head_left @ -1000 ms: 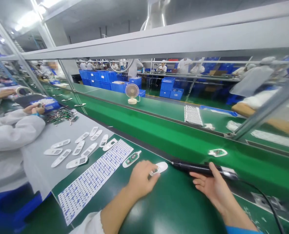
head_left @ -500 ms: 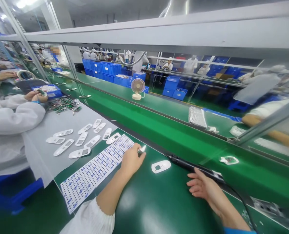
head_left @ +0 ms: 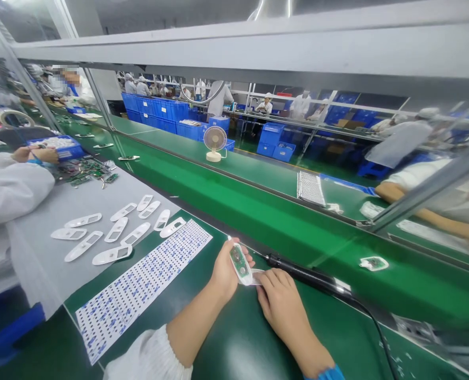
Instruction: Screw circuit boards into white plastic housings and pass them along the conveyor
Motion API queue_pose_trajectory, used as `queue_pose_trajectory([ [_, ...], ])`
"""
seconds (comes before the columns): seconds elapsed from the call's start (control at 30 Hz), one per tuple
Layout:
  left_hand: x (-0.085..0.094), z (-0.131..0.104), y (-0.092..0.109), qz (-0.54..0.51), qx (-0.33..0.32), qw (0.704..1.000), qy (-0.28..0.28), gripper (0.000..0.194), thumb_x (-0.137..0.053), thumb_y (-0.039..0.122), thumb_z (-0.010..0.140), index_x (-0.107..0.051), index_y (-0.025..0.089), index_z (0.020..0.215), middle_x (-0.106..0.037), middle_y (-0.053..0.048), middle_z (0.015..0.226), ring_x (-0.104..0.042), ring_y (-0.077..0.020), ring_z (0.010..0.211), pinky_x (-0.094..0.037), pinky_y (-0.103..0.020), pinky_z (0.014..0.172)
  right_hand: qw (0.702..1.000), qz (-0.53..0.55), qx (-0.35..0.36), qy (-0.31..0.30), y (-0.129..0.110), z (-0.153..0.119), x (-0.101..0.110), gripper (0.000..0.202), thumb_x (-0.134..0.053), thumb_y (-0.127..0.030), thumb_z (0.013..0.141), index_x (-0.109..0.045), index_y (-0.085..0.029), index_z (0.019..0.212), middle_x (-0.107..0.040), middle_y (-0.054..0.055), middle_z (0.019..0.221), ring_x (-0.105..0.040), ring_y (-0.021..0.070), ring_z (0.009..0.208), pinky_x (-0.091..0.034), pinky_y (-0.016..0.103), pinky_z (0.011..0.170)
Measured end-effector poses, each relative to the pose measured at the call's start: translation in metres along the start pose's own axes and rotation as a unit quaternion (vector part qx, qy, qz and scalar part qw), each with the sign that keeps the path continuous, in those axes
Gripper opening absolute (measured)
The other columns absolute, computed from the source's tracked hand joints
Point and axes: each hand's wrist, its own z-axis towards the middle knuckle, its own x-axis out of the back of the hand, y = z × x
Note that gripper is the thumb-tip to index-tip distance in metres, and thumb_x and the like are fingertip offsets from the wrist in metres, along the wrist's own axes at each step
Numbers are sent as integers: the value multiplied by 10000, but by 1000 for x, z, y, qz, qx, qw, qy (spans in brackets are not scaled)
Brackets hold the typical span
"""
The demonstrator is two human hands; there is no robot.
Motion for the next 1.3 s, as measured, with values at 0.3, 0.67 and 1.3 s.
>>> queue_pose_trajectory([
  [0.3,4,-7,1,-37,17,998,-46,312,-575,472,831,-549,177,931,-612,-19,736,-573,-156,622,-509,-317,654,950,188,-250,-1,1,-3,8,170,-511,-330,904,-618,-237,998,-654,52,810,-601,242,684,-457,360,617],
  [0.67,1,-12,-2,-32,37,998,-48,346,-557,485,848,-559,172,995,-612,-37,788,-605,-188,697,-535,-360,706,693,565,-429,126,-14,8,19,644,-847,-388,686,-577,-246,1253,-626,0,829,-496,123,540,-407,240,433],
  [1.3,0,-22,-12,-9,12,996,-93,529,-541,677,883,-539,179,1060,-627,-24,804,-651,-211,757,-504,-317,688,900,305,-310,34,-33,0,11,357,-695,-404,842,-602,-254,1152,-751,19,1025,-731,218,888,-577,283,714],
])
